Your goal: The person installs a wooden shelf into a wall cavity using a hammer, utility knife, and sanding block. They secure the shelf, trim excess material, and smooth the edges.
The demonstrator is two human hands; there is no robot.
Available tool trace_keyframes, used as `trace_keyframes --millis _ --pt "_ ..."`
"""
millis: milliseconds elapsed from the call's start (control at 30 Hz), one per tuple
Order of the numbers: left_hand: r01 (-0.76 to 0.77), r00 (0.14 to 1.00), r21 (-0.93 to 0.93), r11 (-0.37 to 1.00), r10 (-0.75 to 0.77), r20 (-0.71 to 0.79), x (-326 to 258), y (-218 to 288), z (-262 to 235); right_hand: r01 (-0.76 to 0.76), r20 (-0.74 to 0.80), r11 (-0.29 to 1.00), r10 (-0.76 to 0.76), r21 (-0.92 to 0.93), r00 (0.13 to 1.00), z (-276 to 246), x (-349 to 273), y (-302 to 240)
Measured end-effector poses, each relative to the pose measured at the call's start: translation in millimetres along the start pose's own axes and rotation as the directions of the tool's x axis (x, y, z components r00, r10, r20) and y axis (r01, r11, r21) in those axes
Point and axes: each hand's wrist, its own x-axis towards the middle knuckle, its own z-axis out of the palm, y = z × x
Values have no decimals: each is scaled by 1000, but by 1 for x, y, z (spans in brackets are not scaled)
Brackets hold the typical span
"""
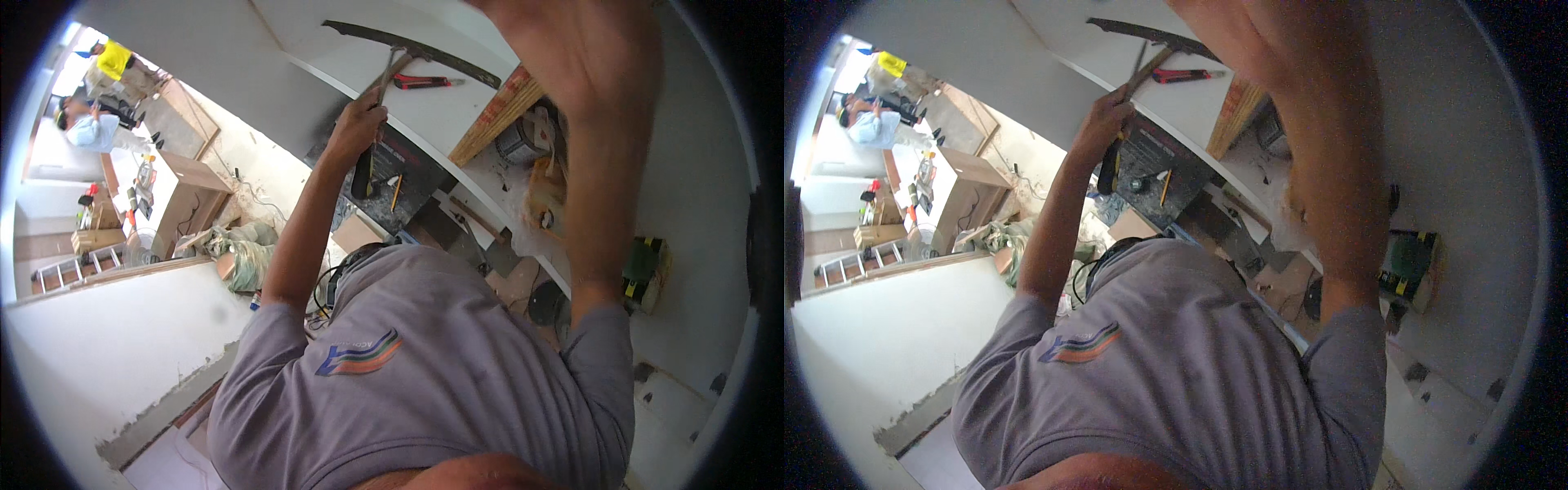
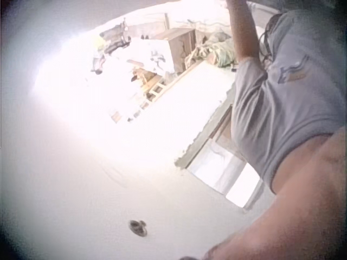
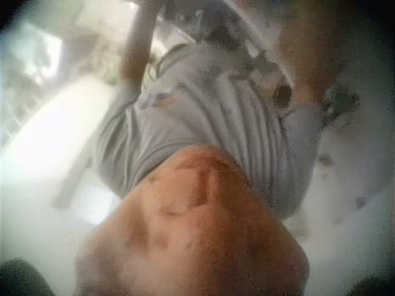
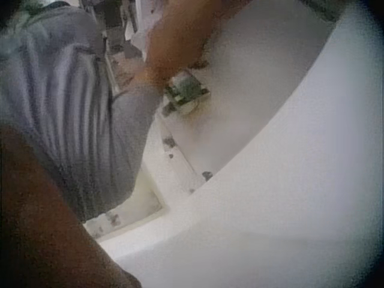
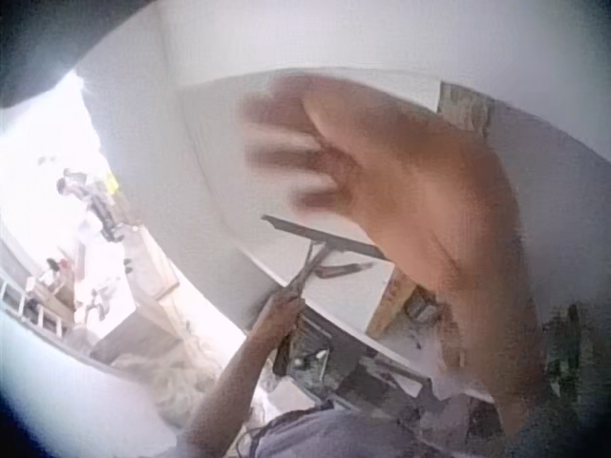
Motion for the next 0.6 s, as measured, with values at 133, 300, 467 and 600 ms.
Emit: trace_keyframes --millis 133,300,467,600 --pt "-287 957 466 837 227 181 70 -53 39 -119 -119 876 71 -468 990 0 -109 41" --pt "-553 829 329 766 465 312 191 -143 78 -545 -413 806 426 -230 805 37 -252 128" --pt "-491 852 759 -427 -57 520 318 -200 78 -815 -744 567 493 -119 451 77 -365 211" --pt "-436 895 845 -309 -50 443 326 -166 113 -805 -935 592 310 49 171 126 -443 263"
